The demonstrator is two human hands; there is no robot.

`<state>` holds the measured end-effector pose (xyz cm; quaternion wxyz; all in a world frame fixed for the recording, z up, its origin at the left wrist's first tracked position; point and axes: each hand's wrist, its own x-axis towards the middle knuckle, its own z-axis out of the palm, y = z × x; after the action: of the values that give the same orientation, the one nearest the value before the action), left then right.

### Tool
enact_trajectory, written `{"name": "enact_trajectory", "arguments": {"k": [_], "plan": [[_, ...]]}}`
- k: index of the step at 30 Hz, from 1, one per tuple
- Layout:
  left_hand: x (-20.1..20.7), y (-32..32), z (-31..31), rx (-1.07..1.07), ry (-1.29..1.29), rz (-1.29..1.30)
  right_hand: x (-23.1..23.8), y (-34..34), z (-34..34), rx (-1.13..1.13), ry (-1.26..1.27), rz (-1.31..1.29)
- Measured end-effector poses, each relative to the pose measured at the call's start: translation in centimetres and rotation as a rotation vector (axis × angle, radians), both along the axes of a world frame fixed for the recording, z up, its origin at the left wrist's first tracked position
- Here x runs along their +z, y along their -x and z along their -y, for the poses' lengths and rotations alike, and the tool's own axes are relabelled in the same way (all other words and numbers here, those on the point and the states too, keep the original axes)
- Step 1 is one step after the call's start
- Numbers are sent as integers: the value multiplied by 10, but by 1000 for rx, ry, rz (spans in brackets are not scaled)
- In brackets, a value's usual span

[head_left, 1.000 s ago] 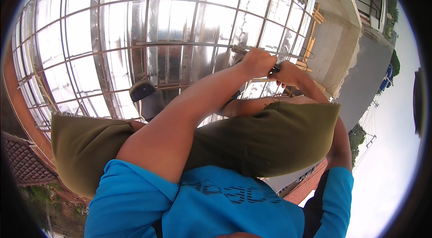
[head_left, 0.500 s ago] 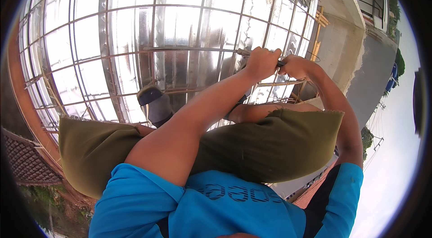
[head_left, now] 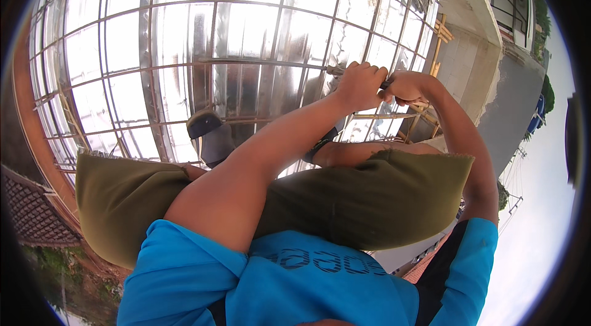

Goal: The person stands on a metal grid structure and uses pliers to bend and secure metal rods into the grid. They repeatedly position rods, clamp them with pliers, and adjust the grid to maintain alignment.

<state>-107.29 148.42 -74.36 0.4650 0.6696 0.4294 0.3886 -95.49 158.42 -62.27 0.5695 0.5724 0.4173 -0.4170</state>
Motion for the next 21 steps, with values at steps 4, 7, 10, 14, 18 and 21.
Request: {"name": "enact_trajectory", "arguments": {"k": [4,7,10,14,18,21], "plan": [[-5,-2,-16,-262,148,-92,20,4,23,321,-277,-185],[-7,10,-43,-490,285,135,36,2,50,631,-538,-267],[10,10,-52,-659,349,-136,32,-23,59,516,-566,-342],[10,33,-80,-368,163,110,41,-72,57,-714,-277,-206],[10,59,-135,414,687,543,53,-64,75,-1085,-559,-429],[1,47,-115,230,1107,654,25,-47,78,-1210,-615,-602]]}}
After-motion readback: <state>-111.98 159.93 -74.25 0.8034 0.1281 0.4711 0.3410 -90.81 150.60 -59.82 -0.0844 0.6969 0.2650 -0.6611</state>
